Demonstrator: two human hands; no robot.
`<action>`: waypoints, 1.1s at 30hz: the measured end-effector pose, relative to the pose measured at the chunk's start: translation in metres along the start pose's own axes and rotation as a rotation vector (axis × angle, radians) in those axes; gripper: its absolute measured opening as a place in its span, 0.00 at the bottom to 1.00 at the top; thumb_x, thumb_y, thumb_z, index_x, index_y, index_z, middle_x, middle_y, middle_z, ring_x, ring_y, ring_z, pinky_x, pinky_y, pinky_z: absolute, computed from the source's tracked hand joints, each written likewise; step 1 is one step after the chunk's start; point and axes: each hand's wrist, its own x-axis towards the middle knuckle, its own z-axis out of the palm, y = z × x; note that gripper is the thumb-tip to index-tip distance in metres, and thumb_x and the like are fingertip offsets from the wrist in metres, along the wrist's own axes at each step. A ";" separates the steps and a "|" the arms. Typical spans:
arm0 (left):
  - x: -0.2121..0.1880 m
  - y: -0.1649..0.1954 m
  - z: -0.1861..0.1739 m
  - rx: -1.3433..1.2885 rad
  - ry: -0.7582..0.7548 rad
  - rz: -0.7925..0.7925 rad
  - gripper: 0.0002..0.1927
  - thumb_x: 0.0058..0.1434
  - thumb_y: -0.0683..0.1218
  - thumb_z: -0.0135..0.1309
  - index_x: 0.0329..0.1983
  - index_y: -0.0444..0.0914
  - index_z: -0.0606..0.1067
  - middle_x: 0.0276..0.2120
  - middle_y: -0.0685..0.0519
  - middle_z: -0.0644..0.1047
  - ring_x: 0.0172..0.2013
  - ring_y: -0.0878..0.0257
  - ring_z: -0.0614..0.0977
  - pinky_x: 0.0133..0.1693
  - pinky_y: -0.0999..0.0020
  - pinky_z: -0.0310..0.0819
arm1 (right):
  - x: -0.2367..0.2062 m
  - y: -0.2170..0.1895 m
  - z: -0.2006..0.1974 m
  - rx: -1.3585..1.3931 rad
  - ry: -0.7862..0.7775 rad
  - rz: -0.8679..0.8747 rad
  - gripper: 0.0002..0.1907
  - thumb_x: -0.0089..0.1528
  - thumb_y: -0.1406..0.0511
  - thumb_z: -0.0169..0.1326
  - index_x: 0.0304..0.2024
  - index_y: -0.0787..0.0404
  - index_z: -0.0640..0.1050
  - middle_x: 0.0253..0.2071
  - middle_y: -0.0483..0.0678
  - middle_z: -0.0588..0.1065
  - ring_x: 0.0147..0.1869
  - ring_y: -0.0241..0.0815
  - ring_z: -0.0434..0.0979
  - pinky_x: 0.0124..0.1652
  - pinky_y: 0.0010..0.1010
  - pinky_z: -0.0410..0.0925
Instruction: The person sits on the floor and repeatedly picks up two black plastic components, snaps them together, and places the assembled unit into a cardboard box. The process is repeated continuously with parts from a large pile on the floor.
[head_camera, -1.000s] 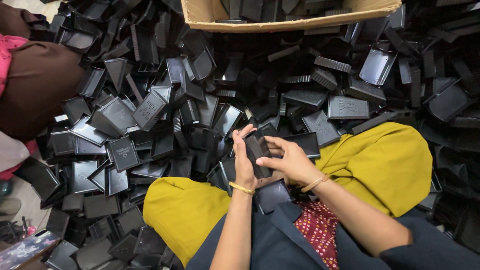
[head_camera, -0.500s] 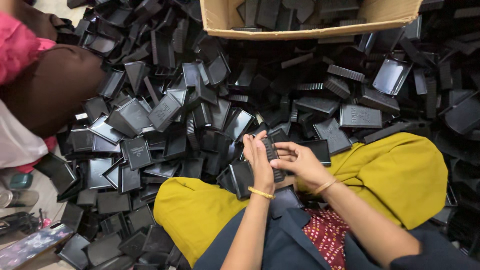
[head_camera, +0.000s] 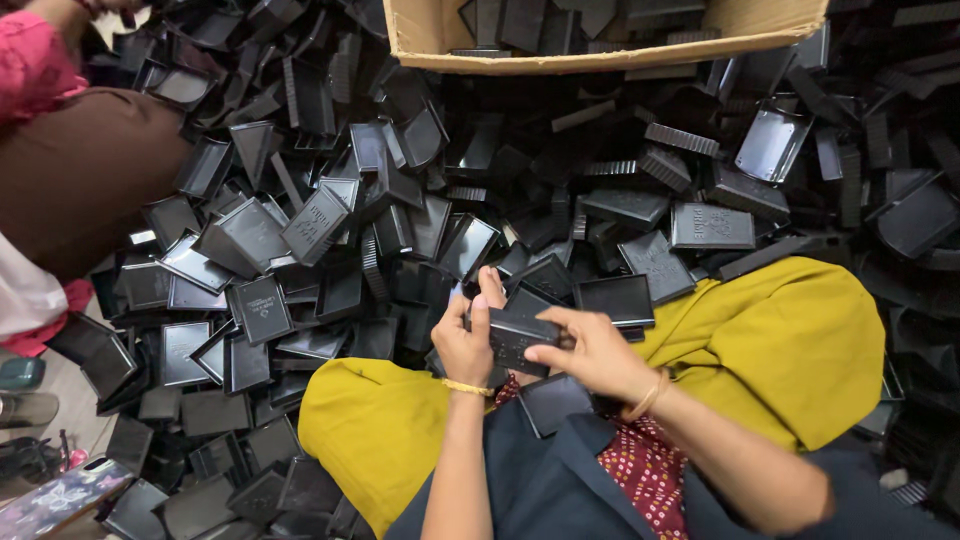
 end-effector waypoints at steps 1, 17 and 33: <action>0.001 -0.006 0.002 -0.046 -0.016 -0.022 0.19 0.66 0.56 0.52 0.38 0.34 0.78 0.28 0.43 0.79 0.30 0.56 0.82 0.37 0.63 0.76 | 0.008 -0.009 -0.013 -0.126 -0.039 0.032 0.22 0.57 0.60 0.64 0.50 0.64 0.79 0.30 0.46 0.79 0.31 0.32 0.78 0.32 0.26 0.71; 0.069 -0.018 0.021 0.077 -0.123 0.081 0.18 0.62 0.45 0.55 0.56 0.40 0.72 0.47 0.48 0.77 0.48 0.48 0.81 0.53 0.53 0.77 | 0.076 0.089 0.024 -0.811 0.091 -0.399 0.42 0.55 0.59 0.61 0.71 0.56 0.66 0.68 0.69 0.61 0.66 0.70 0.66 0.60 0.51 0.66; -0.002 -0.012 0.048 -1.256 -0.145 -0.579 0.25 0.74 0.61 0.40 0.59 0.39 0.71 0.54 0.46 0.77 0.51 0.53 0.79 0.52 0.58 0.74 | 0.046 0.036 -0.046 0.142 0.684 -0.125 0.40 0.51 0.54 0.68 0.63 0.45 0.65 0.52 0.49 0.63 0.51 0.44 0.69 0.49 0.34 0.69</action>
